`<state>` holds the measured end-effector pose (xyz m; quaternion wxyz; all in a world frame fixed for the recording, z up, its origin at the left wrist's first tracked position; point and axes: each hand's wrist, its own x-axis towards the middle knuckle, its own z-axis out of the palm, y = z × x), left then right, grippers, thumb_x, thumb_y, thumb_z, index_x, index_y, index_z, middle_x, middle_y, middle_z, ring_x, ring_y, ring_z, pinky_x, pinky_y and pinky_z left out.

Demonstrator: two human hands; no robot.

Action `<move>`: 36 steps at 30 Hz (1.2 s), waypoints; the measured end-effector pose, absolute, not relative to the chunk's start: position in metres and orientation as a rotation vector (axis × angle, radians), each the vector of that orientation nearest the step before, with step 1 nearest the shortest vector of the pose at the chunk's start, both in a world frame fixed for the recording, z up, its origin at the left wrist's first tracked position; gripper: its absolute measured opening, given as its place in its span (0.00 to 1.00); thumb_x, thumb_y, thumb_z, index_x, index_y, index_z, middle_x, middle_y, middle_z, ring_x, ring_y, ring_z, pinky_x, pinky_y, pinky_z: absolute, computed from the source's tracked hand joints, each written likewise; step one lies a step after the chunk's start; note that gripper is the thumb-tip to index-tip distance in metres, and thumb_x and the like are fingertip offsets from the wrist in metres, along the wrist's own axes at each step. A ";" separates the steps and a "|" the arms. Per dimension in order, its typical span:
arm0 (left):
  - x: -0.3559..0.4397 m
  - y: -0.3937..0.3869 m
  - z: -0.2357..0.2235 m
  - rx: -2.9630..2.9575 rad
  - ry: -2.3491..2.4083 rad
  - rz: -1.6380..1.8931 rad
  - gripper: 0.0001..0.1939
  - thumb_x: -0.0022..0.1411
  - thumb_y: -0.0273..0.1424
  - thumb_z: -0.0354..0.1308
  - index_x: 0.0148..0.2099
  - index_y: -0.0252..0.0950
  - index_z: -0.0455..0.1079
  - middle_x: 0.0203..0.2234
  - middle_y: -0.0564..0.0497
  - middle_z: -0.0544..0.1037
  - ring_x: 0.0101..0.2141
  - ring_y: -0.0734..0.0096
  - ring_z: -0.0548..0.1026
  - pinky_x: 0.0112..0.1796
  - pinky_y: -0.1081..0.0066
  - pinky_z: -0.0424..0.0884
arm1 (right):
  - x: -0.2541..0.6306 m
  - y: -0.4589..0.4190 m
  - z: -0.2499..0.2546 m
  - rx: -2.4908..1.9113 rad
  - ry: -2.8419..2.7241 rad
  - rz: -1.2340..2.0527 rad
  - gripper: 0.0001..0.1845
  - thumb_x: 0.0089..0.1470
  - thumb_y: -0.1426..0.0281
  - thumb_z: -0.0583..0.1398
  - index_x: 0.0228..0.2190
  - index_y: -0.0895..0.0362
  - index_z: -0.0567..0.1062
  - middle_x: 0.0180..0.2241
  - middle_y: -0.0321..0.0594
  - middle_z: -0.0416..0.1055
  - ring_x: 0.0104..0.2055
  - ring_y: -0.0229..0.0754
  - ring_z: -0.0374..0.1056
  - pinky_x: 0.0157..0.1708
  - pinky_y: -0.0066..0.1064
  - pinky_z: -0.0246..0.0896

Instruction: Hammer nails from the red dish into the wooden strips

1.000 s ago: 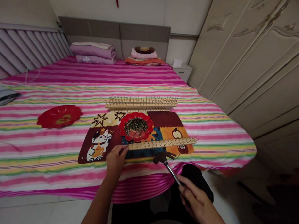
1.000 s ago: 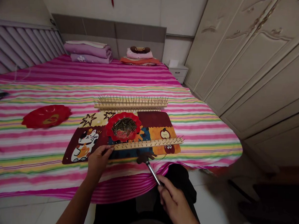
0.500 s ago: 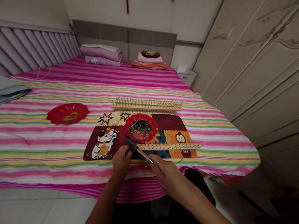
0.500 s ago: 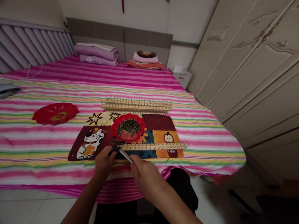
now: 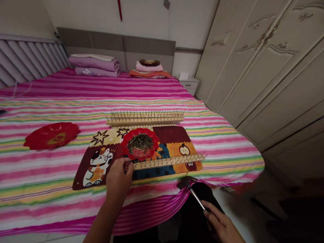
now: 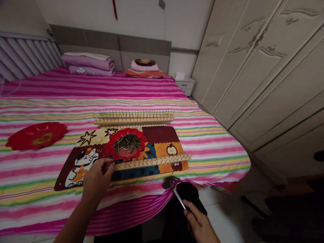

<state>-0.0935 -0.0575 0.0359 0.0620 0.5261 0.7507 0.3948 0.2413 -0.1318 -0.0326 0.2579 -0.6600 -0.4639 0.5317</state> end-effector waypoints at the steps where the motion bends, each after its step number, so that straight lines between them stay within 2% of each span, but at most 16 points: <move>1: -0.089 -0.049 0.044 1.616 2.252 1.156 0.09 0.53 0.36 0.51 0.33 0.39 0.70 0.29 0.50 0.76 0.30 0.68 0.73 0.35 0.71 0.67 | 0.243 -0.135 -0.039 -1.786 -1.186 1.481 0.34 0.45 0.50 0.55 0.48 0.59 0.70 0.15 0.28 0.52 0.17 0.34 0.51 0.16 0.24 0.42; 4: -0.073 -0.012 0.060 1.722 2.194 0.919 0.09 0.54 0.35 0.52 0.32 0.38 0.71 0.30 0.50 0.77 0.30 0.69 0.73 0.34 0.72 0.66 | 0.241 -0.142 -0.047 -1.765 -1.051 1.545 0.35 0.44 0.50 0.55 0.49 0.60 0.68 0.14 0.26 0.50 0.16 0.32 0.47 0.16 0.24 0.36; 8: -0.054 0.043 0.059 1.836 2.197 0.484 0.11 0.55 0.34 0.51 0.29 0.38 0.74 0.29 0.46 0.79 0.32 0.65 0.75 0.32 0.71 0.65 | 0.236 -0.140 -0.046 -1.748 -0.985 1.595 0.34 0.45 0.52 0.55 0.49 0.60 0.66 0.14 0.24 0.50 0.15 0.30 0.44 0.15 0.24 0.33; 14: -0.041 0.078 0.040 1.752 2.248 0.324 0.06 0.45 0.26 0.56 0.24 0.33 0.75 0.26 0.36 0.79 0.30 0.58 0.77 0.30 0.69 0.65 | 0.237 -0.134 -0.038 -1.810 -0.988 1.656 0.35 0.45 0.51 0.54 0.51 0.59 0.64 0.15 0.25 0.57 0.12 0.29 0.45 0.12 0.23 0.33; 17: -0.044 0.079 0.040 1.740 2.237 0.305 0.04 0.43 0.26 0.57 0.20 0.34 0.72 0.24 0.37 0.78 0.29 0.57 0.77 0.28 0.69 0.64 | 0.238 -0.134 -0.037 -1.807 -0.970 1.669 0.35 0.46 0.52 0.53 0.51 0.58 0.64 0.15 0.25 0.57 0.11 0.28 0.45 0.11 0.22 0.34; 20: -0.053 0.071 0.045 1.743 2.193 0.315 0.08 0.41 0.27 0.57 0.14 0.37 0.66 0.15 0.44 0.74 0.23 0.62 0.74 0.25 0.71 0.62 | 0.238 -0.134 -0.039 -1.799 -0.959 1.673 0.34 0.45 0.51 0.53 0.51 0.57 0.65 0.15 0.25 0.57 0.10 0.28 0.46 0.10 0.21 0.34; 23: -0.072 0.056 0.053 1.728 2.135 0.345 0.10 0.41 0.29 0.56 0.12 0.38 0.63 0.09 0.51 0.68 0.17 0.69 0.68 0.22 0.73 0.58 | 0.238 -0.135 -0.042 -1.803 -0.968 1.676 0.35 0.43 0.50 0.54 0.50 0.56 0.66 0.15 0.25 0.57 0.10 0.28 0.46 0.10 0.20 0.34; 26: -0.095 0.038 0.058 1.561 2.037 0.521 0.09 0.41 0.34 0.57 0.15 0.38 0.67 0.10 0.54 0.68 0.16 0.73 0.64 0.20 0.74 0.56 | 0.237 -0.134 -0.042 -1.815 -0.988 1.664 0.37 0.43 0.49 0.54 0.52 0.56 0.64 0.15 0.25 0.56 0.10 0.28 0.46 0.10 0.20 0.35; 29: -0.112 0.023 0.062 1.333 1.919 0.738 0.10 0.37 0.38 0.60 0.17 0.36 0.70 0.12 0.55 0.70 0.18 0.74 0.65 0.22 0.74 0.57 | 0.234 -0.133 -0.039 -1.840 -1.008 1.650 0.39 0.42 0.49 0.54 0.52 0.57 0.64 0.15 0.25 0.56 0.10 0.28 0.46 0.10 0.20 0.35; 32: -0.122 0.011 0.068 1.248 1.849 0.879 0.11 0.36 0.38 0.61 0.20 0.35 0.72 0.15 0.54 0.73 0.20 0.75 0.66 0.24 0.75 0.60 | 0.230 -0.133 -0.036 -1.866 -1.031 1.634 0.40 0.40 0.49 0.53 0.52 0.59 0.65 0.14 0.25 0.56 0.10 0.29 0.46 0.10 0.22 0.35; 36: -0.131 -0.014 0.070 1.012 1.712 1.116 0.14 0.33 0.38 0.64 0.24 0.34 0.72 0.17 0.54 0.73 0.20 0.77 0.67 0.23 0.76 0.62 | 0.226 -0.134 -0.031 -1.877 -1.039 1.601 0.41 0.40 0.49 0.53 0.52 0.61 0.64 0.15 0.26 0.56 0.10 0.29 0.45 0.10 0.23 0.34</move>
